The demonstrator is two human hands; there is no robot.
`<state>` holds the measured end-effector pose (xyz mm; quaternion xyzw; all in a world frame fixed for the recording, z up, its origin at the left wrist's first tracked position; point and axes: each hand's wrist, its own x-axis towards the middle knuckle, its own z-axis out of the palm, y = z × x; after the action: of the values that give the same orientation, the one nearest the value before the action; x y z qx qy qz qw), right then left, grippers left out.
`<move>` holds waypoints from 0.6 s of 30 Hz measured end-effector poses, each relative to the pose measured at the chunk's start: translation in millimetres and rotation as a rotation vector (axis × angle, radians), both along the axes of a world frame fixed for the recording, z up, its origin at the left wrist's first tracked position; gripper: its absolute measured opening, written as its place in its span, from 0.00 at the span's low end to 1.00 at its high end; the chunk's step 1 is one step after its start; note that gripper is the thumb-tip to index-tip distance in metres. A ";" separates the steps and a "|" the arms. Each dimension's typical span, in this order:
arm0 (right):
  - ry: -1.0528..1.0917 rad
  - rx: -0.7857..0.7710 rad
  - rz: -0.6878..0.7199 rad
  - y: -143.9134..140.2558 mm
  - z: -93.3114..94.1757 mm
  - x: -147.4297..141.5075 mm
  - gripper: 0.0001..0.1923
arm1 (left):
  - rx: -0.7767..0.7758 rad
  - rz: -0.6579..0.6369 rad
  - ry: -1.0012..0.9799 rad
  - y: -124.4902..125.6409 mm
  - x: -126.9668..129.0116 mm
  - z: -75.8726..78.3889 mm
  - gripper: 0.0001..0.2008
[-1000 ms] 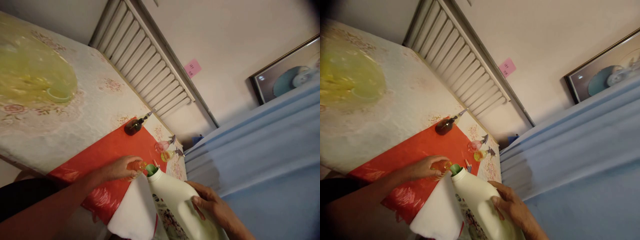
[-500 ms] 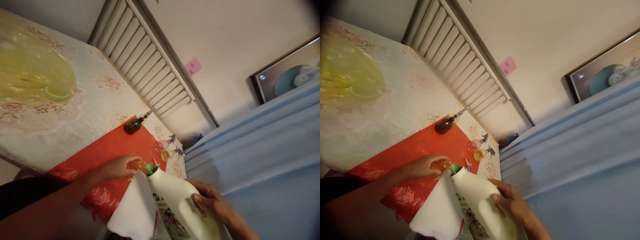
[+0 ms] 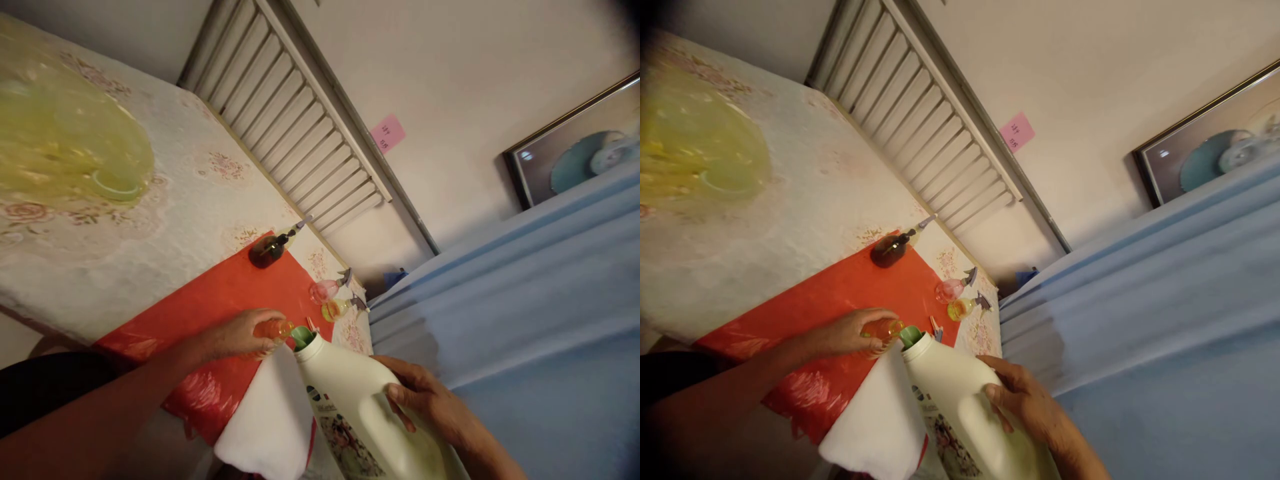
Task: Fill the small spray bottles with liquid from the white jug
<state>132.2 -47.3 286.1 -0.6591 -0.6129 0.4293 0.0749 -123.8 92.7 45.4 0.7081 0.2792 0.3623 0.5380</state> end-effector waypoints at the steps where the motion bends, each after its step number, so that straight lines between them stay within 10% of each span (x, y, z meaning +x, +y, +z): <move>1: -0.001 -0.004 0.004 0.1 0.3 0.3 0.27 | 0.000 -0.003 0.002 0.2 0.1 -0.5 0.28; 18: -0.005 -0.042 0.005 3.4 5.6 -5.8 0.29 | -0.028 -0.011 -0.009 -1.2 -1.5 3.1 0.29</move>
<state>126.4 -43.8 291.7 -0.6602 -0.6056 0.4404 0.0586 -125.3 91.6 48.5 0.7004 0.2781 0.3585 0.5510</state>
